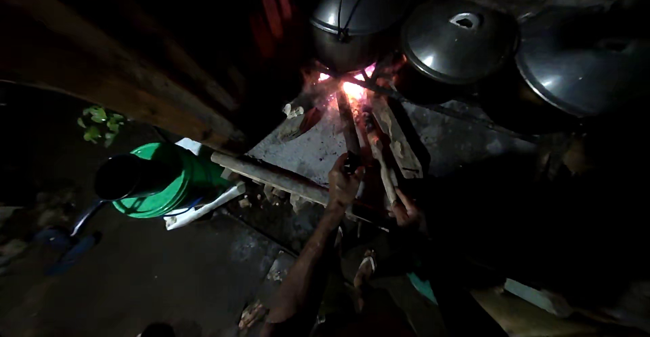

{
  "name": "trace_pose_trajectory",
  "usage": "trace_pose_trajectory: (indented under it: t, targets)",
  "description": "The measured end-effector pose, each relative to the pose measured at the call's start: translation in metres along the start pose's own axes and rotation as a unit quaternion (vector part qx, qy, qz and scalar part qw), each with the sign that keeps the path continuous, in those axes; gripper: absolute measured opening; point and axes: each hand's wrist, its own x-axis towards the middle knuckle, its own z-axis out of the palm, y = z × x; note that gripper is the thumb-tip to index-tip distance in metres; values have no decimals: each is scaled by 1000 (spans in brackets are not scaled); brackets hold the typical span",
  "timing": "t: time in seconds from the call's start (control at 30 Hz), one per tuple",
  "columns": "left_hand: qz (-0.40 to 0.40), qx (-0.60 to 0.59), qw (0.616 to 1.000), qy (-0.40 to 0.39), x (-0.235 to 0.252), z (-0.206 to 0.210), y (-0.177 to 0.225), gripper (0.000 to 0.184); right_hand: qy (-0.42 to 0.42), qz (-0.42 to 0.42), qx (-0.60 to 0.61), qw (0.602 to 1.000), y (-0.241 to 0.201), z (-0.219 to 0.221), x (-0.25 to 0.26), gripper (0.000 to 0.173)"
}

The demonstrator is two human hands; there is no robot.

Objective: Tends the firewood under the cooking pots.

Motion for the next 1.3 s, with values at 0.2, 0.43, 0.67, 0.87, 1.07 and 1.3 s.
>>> trace_pose_trajectory:
  t: [0.2,0.43,0.67,0.87,1.07,1.3]
  targets:
    - [-2,102,995,-8,10,15,-38,62,-16,2,-82,996,-16,-18,-7,46]
    - [-11,173,985,16,11,35,-30,58,-46,-31,-136,989,-52,-6,39,47]
    - [24,165,986,19,11,32,-36,61,-58,-42,-138,988,-63,20,82,47]
    - [31,123,991,28,12,27,-46,59,-94,2,-175,980,-95,30,113,49]
    - [25,102,994,39,15,23,-48,57,-66,-4,-141,988,-98,53,137,52]
    - [13,117,993,27,16,22,-46,56,-49,-21,-139,989,-93,71,154,51]
